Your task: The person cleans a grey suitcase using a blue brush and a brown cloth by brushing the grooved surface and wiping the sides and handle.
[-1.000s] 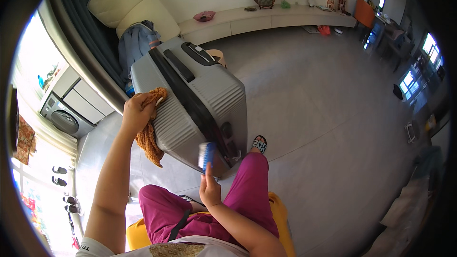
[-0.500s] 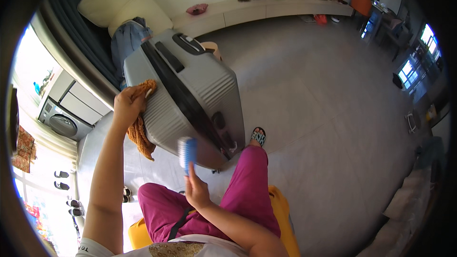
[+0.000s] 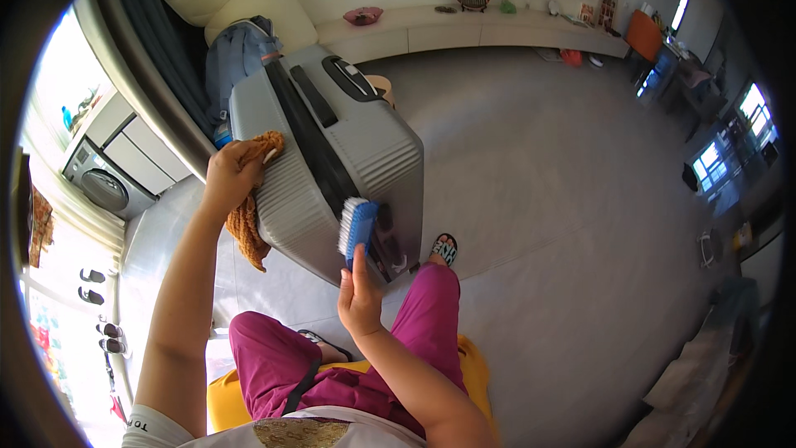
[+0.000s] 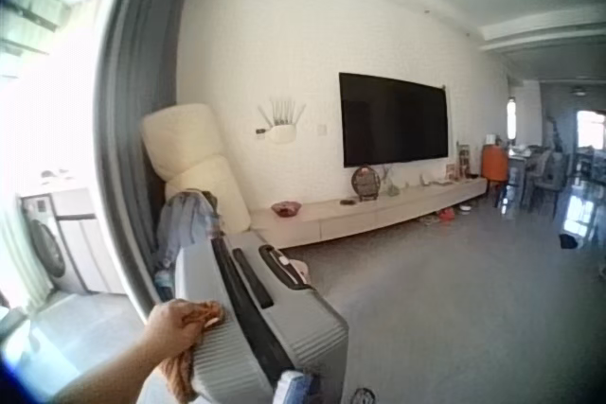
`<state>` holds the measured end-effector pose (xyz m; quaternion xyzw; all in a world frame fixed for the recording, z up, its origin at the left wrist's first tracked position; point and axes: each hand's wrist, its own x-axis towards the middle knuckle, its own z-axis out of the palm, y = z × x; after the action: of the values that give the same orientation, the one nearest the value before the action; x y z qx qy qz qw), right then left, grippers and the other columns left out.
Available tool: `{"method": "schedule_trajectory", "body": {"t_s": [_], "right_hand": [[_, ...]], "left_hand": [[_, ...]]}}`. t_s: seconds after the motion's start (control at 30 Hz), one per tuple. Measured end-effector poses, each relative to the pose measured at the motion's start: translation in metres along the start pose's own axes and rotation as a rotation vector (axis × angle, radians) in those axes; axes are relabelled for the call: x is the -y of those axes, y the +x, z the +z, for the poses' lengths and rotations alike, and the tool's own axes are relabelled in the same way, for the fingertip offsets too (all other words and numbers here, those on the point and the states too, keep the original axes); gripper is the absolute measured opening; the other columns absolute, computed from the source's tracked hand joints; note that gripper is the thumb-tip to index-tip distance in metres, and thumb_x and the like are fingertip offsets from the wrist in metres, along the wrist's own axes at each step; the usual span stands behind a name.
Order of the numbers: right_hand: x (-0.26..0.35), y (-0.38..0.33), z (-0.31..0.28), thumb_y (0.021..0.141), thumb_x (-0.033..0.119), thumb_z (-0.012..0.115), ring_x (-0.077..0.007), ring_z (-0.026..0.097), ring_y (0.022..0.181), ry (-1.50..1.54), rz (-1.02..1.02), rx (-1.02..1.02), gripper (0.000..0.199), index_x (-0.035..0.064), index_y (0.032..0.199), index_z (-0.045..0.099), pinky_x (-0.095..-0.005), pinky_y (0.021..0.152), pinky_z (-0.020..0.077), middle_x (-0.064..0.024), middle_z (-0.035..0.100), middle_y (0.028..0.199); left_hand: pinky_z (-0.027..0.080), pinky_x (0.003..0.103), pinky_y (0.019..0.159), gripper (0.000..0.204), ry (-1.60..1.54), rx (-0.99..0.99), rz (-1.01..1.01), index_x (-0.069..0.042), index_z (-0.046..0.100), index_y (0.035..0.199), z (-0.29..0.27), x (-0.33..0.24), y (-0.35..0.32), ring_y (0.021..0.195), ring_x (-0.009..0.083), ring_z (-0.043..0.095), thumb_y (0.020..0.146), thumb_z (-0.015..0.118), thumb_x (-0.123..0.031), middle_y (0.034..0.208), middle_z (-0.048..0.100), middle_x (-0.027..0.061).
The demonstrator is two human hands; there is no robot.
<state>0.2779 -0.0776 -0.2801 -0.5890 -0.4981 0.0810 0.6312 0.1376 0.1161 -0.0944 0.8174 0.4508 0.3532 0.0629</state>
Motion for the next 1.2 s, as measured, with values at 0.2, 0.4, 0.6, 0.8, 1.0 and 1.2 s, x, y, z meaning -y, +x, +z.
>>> {"method": "schedule_trajectory", "body": {"t_s": [0.2,0.4,0.6,0.8,1.0,1.2], "right_hand": [[-0.006,-0.053,-0.016,0.096,0.008,0.053,-0.0387,0.070,0.079,0.047,0.110,0.095,0.055,0.0008,0.147,0.034,-0.0389,0.062,0.0536,-0.0294,0.065,0.108],[0.004,-0.001,-0.012,0.096,0.008,0.056,-0.0411,0.067,0.075,-0.123,0.263,0.077,0.057,0.0048,0.148,0.034,-0.0407,0.059,0.0516,-0.0255,0.067,0.089],[0.000,-0.014,-0.034,0.096,0.011,0.056,-0.0383,0.066,0.063,-0.063,0.058,-0.016,0.056,0.0108,0.148,0.037,-0.0399,0.052,0.0500,-0.0218,0.066,0.075],[0.023,-0.045,-0.044,0.091,0.012,0.063,-0.0349,0.064,0.056,-0.039,0.065,0.389,0.060,0.0119,0.147,0.041,-0.0420,0.050,0.0483,-0.0157,0.063,0.065],[0.028,0.024,-0.032,0.093,0.010,0.060,-0.0361,0.065,0.061,-0.025,0.019,0.125,0.054,0.0052,0.144,0.043,-0.0423,0.052,0.0490,-0.0208,0.064,0.071],[0.055,0.080,-0.064,0.093,0.010,0.057,-0.0361,0.070,0.074,-0.020,-0.274,0.151,0.058,-0.0006,0.146,0.036,-0.0383,0.060,0.0545,-0.0263,0.067,0.095]], "left_hand": [[0.052,0.038,0.080,0.026,0.040,-0.008,0.000,0.000,0.069,0.102,-0.007,-0.006,0.002,0.088,0.0339,0.067,0.080,0.064,-0.013,0.094,0.068,0.0176],[0.052,0.037,0.076,0.024,0.089,0.001,0.053,0.000,0.069,0.103,-0.004,-0.002,0.001,0.083,0.0301,0.068,0.082,0.064,-0.010,0.093,0.067,0.0163],[0.051,0.040,0.082,0.027,0.107,0.019,0.011,-0.001,0.070,0.101,-0.007,0.002,0.002,0.090,0.0362,0.065,0.077,0.062,-0.012,0.097,0.068,0.0172],[0.052,0.041,0.079,0.025,0.275,0.054,0.017,-0.004,0.071,0.101,-0.015,0.003,0.004,0.090,0.0337,0.065,0.079,0.061,-0.010,0.096,0.067,0.0135],[0.053,0.040,0.077,0.019,0.204,-0.036,0.018,-0.006,0.071,0.100,-0.024,-0.008,-0.008,0.091,0.0318,0.065,0.084,0.063,-0.011,0.098,0.067,0.0121],[0.054,0.040,0.070,0.025,0.158,-0.195,0.394,-0.011,0.070,0.099,-0.035,-0.041,-0.043,0.086,0.0292,0.065,0.075,0.067,-0.004,0.099,0.067,0.0080]]}}
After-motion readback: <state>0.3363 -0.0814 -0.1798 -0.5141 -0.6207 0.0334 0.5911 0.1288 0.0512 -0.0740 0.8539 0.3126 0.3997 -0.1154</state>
